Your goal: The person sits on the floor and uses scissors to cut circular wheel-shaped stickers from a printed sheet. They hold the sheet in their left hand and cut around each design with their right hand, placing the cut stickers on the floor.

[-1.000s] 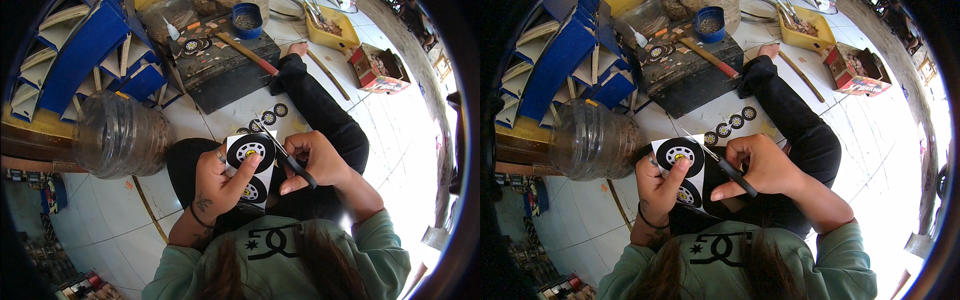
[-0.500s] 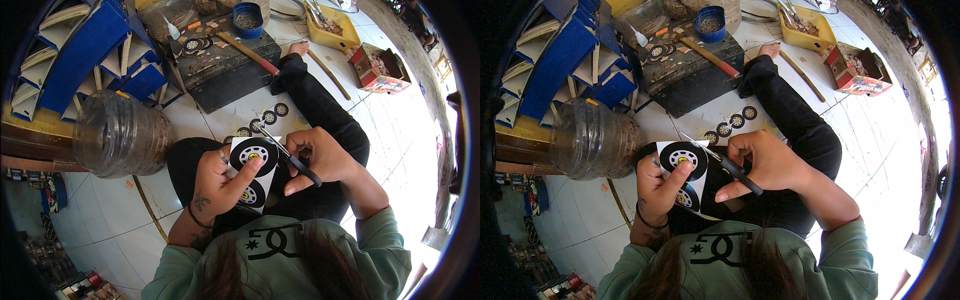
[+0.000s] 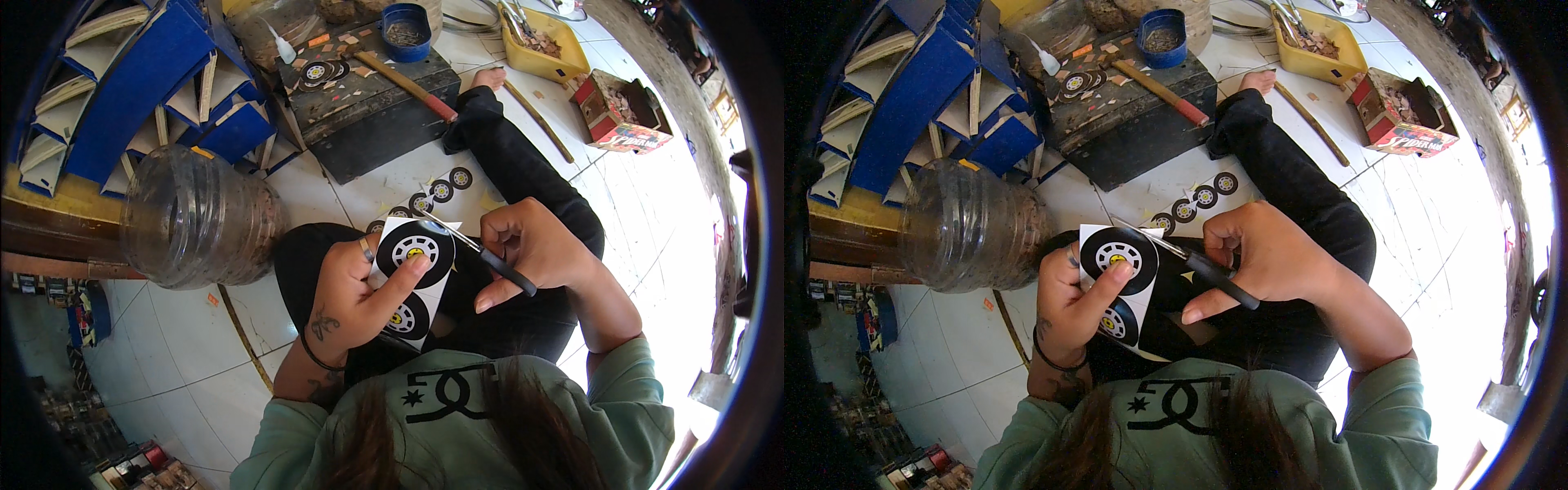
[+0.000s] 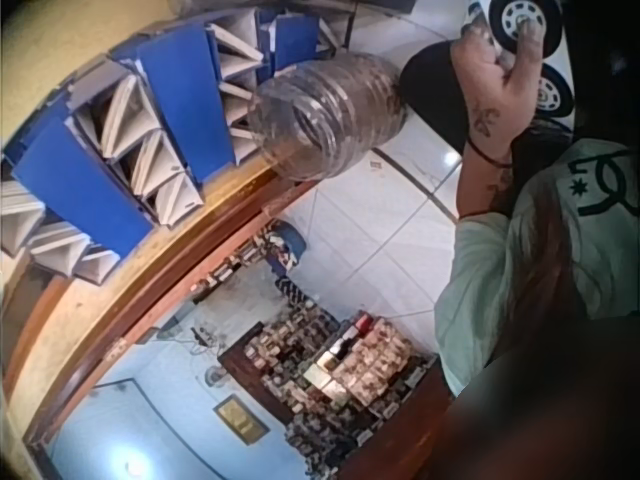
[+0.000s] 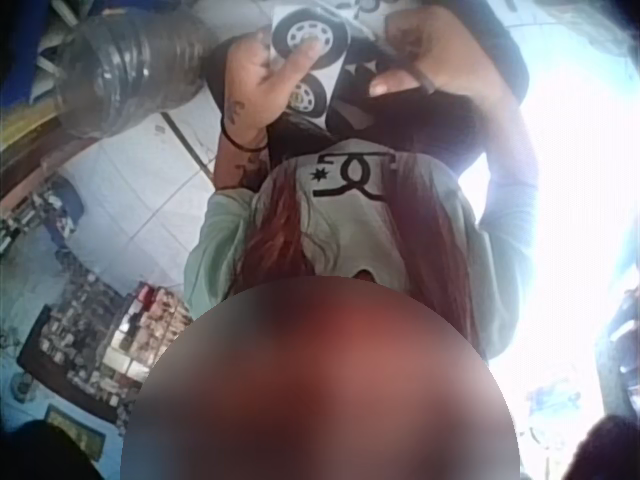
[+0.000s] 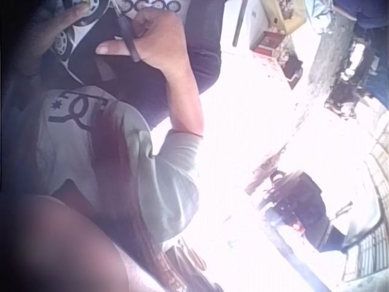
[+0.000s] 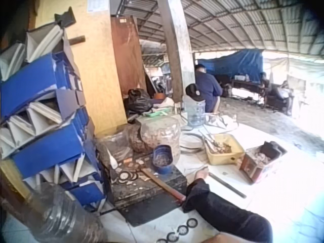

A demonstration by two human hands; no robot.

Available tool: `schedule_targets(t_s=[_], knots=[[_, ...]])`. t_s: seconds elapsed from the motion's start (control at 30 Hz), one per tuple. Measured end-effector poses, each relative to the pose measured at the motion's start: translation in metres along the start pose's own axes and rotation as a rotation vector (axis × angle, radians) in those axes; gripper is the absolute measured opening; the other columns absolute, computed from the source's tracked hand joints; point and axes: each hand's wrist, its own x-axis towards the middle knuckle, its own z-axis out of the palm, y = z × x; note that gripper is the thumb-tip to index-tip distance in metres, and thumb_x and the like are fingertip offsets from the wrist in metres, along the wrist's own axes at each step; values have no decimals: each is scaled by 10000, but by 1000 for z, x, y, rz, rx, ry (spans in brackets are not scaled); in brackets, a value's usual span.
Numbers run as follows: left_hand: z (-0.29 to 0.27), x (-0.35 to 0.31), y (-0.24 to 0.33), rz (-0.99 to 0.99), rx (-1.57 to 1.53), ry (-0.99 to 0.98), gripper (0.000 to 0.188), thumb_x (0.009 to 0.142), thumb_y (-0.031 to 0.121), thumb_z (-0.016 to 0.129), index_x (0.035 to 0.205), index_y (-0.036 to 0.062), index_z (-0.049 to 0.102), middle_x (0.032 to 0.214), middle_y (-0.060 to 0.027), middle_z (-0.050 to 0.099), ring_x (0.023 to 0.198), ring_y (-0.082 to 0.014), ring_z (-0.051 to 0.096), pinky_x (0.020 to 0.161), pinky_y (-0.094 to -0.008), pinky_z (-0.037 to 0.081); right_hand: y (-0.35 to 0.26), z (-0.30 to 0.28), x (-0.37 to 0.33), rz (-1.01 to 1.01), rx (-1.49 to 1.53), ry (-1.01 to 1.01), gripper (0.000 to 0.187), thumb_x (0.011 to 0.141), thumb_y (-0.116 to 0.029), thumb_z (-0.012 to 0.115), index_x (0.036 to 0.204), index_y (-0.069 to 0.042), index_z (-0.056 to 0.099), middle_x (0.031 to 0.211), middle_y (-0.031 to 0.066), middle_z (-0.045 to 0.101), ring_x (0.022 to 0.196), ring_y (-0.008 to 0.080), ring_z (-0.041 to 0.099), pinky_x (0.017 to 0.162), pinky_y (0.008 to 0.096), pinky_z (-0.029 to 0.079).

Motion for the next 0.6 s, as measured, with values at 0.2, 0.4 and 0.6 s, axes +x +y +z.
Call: schedule_targets(t_s=[0.2,0.4,0.6], knots=[[-2,2,0,-26,36,-8,140,832,88,597,888,-39,606,728,-83,657,626,-70,599,563,-208,451,6,-5,2,-49,-95,-18,481,534,-376,852,555,-44,505,498,21,498,464,109,495,438,213,336],[-8,29,-1,-141,125,-282,201,797,166,658,820,-26,603,674,-81,633,611,-78,589,548,-224,441,16,-4,17,-196,467,60,399,601,-243,808,835,-28,567,721,-10,553,674,70,495,609,197,367],[-14,67,1,46,504,-347,301,712,239,725,795,-5,568,639,-92,567,559,-194,549,552,-310,430,15,8,36,-188,668,213,326,629,-104,731,883,-8,551,791,4,551,741,88,525,676,201,406]])
